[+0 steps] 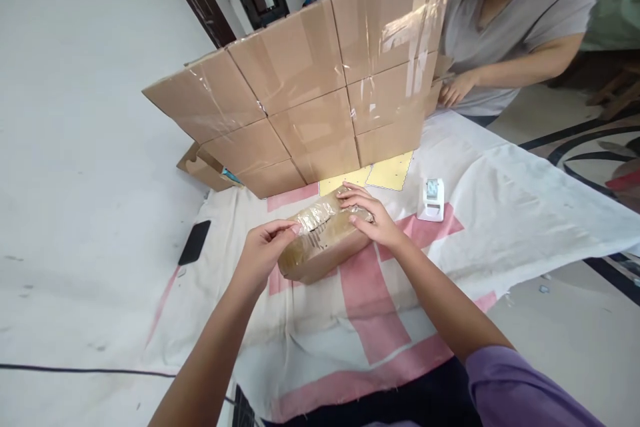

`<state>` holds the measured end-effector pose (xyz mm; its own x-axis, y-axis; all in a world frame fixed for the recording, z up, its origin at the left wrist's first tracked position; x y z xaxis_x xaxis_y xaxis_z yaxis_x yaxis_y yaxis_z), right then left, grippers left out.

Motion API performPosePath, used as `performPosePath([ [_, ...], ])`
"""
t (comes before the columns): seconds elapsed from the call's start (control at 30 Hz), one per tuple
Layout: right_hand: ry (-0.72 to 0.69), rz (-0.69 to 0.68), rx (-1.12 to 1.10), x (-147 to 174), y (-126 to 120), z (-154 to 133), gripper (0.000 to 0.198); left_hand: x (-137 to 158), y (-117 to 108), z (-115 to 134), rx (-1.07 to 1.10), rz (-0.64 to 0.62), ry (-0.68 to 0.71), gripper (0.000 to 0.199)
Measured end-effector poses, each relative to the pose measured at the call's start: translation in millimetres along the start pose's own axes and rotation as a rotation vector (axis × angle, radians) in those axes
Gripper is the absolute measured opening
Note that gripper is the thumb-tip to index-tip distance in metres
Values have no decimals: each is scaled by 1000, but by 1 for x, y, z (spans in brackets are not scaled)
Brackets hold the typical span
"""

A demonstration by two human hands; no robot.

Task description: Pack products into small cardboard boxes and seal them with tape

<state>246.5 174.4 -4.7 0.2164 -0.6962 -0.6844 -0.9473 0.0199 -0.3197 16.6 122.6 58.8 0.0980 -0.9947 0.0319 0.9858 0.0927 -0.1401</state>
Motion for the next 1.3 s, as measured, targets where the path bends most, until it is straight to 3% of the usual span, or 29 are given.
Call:
performPosePath([
  [0.3,-2,48,27,1,1,-2,14,-8,19,-11,-120,-65,-244,33],
  [0.47,-14,57,15,1,1,-1,13,-15,21,-17,-164,-51,-303,27],
  [0.7,-17,58,31,3,1,-2,15,-25,22,-24,-196,-68,-215,26],
  [0.93,-11,66,18,3,1,-2,10,-26,26,-22,-482,-111,-37,26],
  [1.3,-11,69,8,5,2,-1,10,-20,28,-17,-583,-65,34,21],
])
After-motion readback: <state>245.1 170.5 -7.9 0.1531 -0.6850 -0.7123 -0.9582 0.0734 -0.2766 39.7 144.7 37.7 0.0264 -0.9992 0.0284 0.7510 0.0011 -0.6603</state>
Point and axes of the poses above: each hand's wrist, its own x-axis away from the middle knuckle, its own y-axis out of the palm, z = x × y, the point moved 7 cm from there along -x, towards the middle knuckle, and after that the axes turned 14 degrees about x, right-handed, at the moved point
